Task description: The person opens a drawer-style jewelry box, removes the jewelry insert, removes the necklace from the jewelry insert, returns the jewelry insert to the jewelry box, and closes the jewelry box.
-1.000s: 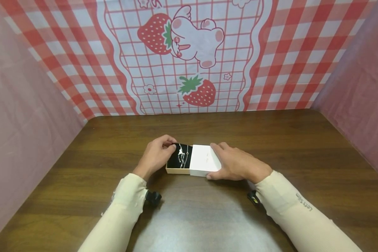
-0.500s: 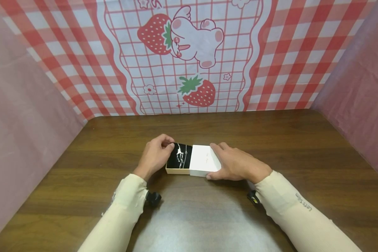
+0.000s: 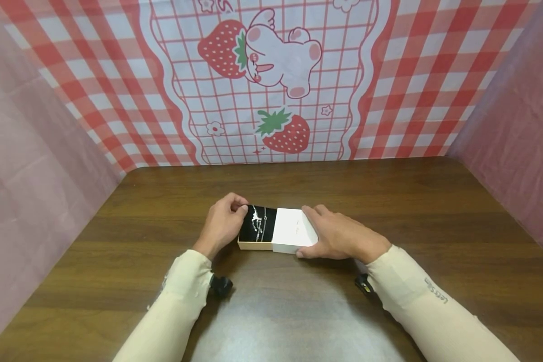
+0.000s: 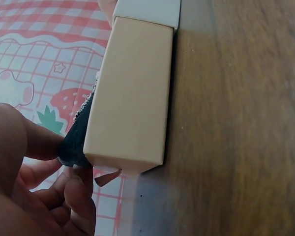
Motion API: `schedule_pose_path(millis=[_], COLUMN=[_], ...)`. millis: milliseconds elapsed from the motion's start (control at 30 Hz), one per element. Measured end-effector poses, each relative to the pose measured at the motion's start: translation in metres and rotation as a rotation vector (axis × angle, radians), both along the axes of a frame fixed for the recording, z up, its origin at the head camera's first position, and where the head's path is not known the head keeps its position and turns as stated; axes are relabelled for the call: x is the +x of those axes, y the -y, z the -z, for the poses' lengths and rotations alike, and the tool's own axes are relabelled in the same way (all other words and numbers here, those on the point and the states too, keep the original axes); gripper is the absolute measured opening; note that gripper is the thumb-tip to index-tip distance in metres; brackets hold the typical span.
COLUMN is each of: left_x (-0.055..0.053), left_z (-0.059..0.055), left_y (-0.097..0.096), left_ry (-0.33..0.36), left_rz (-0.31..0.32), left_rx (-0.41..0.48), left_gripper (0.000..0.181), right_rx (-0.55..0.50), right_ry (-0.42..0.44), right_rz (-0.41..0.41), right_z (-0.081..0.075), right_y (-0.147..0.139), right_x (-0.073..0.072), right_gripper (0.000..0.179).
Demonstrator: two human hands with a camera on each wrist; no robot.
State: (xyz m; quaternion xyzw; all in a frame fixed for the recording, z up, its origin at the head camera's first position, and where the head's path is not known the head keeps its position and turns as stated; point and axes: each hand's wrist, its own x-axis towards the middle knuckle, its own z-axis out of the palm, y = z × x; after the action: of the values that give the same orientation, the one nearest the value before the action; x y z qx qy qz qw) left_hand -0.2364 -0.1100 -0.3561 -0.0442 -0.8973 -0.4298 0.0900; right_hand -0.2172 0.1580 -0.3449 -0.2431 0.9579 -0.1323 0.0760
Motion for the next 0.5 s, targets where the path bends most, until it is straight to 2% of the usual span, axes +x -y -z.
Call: schedule_pose_path(millis=[500], left_x=[-0.0029], left_z=[0.0045], left_y=[0.0049], left_ry=[0.033], left_rz=[-0.052], left_rx=[0.119], left_gripper=[0.013], right_rx=[0.001], right_ry=[0.006], right_rz=[0.003], right_z=[-0.0001], right_y=[-0.0007], right_x=[-0.0002], right_gripper=[0.109])
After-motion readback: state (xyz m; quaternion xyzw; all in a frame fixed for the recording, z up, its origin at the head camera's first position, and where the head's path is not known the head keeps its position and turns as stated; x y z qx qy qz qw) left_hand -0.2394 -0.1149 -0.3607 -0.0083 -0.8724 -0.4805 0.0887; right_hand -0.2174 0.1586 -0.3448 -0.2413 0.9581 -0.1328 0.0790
